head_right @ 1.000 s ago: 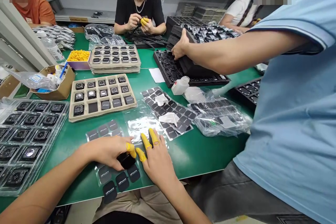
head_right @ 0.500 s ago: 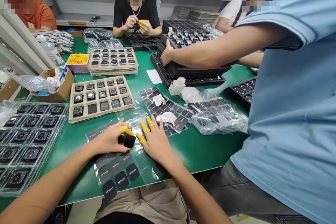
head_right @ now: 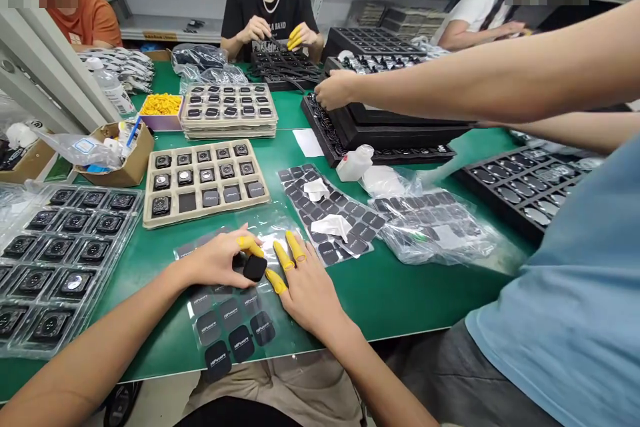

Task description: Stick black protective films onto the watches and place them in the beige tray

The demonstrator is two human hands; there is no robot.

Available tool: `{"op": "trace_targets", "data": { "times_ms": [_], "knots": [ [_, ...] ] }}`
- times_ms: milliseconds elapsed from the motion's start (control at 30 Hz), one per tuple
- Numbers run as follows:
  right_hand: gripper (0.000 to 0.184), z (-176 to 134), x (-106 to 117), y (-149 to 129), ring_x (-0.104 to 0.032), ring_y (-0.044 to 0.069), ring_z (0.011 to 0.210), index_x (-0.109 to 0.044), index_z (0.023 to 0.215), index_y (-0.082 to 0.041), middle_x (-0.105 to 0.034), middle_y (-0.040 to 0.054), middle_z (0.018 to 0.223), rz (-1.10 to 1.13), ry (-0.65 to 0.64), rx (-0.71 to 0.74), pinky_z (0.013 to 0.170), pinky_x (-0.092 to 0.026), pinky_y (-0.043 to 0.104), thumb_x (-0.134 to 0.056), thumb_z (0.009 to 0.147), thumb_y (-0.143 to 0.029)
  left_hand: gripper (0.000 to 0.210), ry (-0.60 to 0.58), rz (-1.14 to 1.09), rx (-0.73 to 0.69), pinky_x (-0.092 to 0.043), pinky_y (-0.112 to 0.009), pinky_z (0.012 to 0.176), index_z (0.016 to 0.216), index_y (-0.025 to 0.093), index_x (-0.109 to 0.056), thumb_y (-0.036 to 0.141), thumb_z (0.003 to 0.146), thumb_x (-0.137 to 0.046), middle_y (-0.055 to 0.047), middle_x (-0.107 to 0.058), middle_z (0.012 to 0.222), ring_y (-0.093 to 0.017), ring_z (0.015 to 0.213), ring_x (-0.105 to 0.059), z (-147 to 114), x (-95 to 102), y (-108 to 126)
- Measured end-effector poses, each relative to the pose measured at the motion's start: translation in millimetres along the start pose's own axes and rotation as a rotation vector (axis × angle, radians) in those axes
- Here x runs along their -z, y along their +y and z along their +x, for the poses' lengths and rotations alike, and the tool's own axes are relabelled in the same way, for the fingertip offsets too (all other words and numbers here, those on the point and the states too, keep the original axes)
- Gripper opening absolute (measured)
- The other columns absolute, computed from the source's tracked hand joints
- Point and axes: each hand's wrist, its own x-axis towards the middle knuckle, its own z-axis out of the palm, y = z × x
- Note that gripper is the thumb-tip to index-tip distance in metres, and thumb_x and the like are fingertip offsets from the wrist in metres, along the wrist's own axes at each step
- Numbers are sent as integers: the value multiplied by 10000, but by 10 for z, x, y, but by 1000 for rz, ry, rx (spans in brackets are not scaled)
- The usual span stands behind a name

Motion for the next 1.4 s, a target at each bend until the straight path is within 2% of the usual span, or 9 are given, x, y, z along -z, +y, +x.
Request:
{"op": "trace_targets", "data": {
  "times_ms": [167, 267, 400, 633, 833, 1033, 1167, 1300, 1400],
  "knots": [
    [562, 110, 82, 22, -216, 402, 1541, -424, 1534, -107, -362, 209, 1618, -50, -67, 38, 1209, -171, 693, -434, 1016, -327, 390, -32, -40, 47, -555, -351, 906, 1057, 213, -665, 304, 707, -810, -33, -709, 1043, -210, 933, -685, 1, 45, 66],
    [567, 373, 140, 72, -209, 370, 1549, -441, 1524, -101, -372, 213, 1611, -1, -105, 132, 1210, -255, 596, -455, 1008, -336, 365, 113, -29, 62, -511, -412, 1037, 1039, 212, -662, 308, 717, -803, -29, -726, 1079, -213, 976, -690, -1, 67, 30],
    [650, 566, 219, 129, -420, 363, 1417, -430, 1532, -119, -449, 237, 1550, 15, -109, 104, 1093, -394, 541, -499, 987, -467, 364, 194, 7, 22, -411, -485, 1170, 1062, 210, -662, 289, 730, -790, -13, -733, 1043, -223, 1051, -682, -5, 93, -39],
    [585, 808, 303, 325, -577, 322, 1053, -565, 1404, -156, -719, 131, 1109, 160, -100, 55, 937, -457, 470, -691, 889, -402, 363, 174, -58, 150, -569, -336, 880, 1038, 213, -702, 292, 699, -808, -8, -742, 1020, -208, 933, -710, -3, 109, -47],
    [565, 1103, 242, 345, -544, 373, 1181, -584, 1387, -195, -646, 176, 1277, 110, 42, 31, 973, -419, 529, -714, 882, -410, 365, 524, -8, 239, -563, -370, 940, 1032, 214, -707, 303, 699, -828, -20, -758, 1029, -223, 967, -717, -10, 92, -56],
    [478, 853, 114, 247, -489, 362, 1305, -560, 1406, -206, -521, 186, 1458, 94, 230, 27, 1035, -396, 556, -576, 972, -408, 432, 820, -141, 384, -590, -363, 867, 1060, 196, -691, 319, 683, -863, -48, -750, 1018, -213, 906, -727, -12, 124, -102],
    [475, 678, -1, 186, -483, 366, 1346, -583, 1376, -186, -543, 207, 1427, 111, 159, 182, 1086, -385, 591, -569, 974, -439, 539, 809, -442, 408, -592, -331, 787, 1063, 168, -664, 342, 618, -913, -57, -737, 970, -197, 844, -724, 45, 58, -99],
    [300, 489, 157, 131, -577, 306, 1246, -641, 1246, -212, -659, 154, 1242, 283, 417, 183, 1051, -462, 529, -628, 957, -293, 579, 673, -744, 418, -585, -296, 733, 1054, 156, -622, 292, 584, -931, -48, -737, 900, -170, 786, -717, 97, -79, -151],
    [338, 127, 355, 27, -636, 236, 1185, -600, 1290, -270, -716, 72, 1157, 501, 203, 349, 981, -536, 427, -649, 956, -261, 576, 535, -714, 418, -569, -273, 705, 1056, 154, -624, 238, 575, -928, -31, -721, 865, -138, 732, -688, 95, -120, -211]
  ]
}}
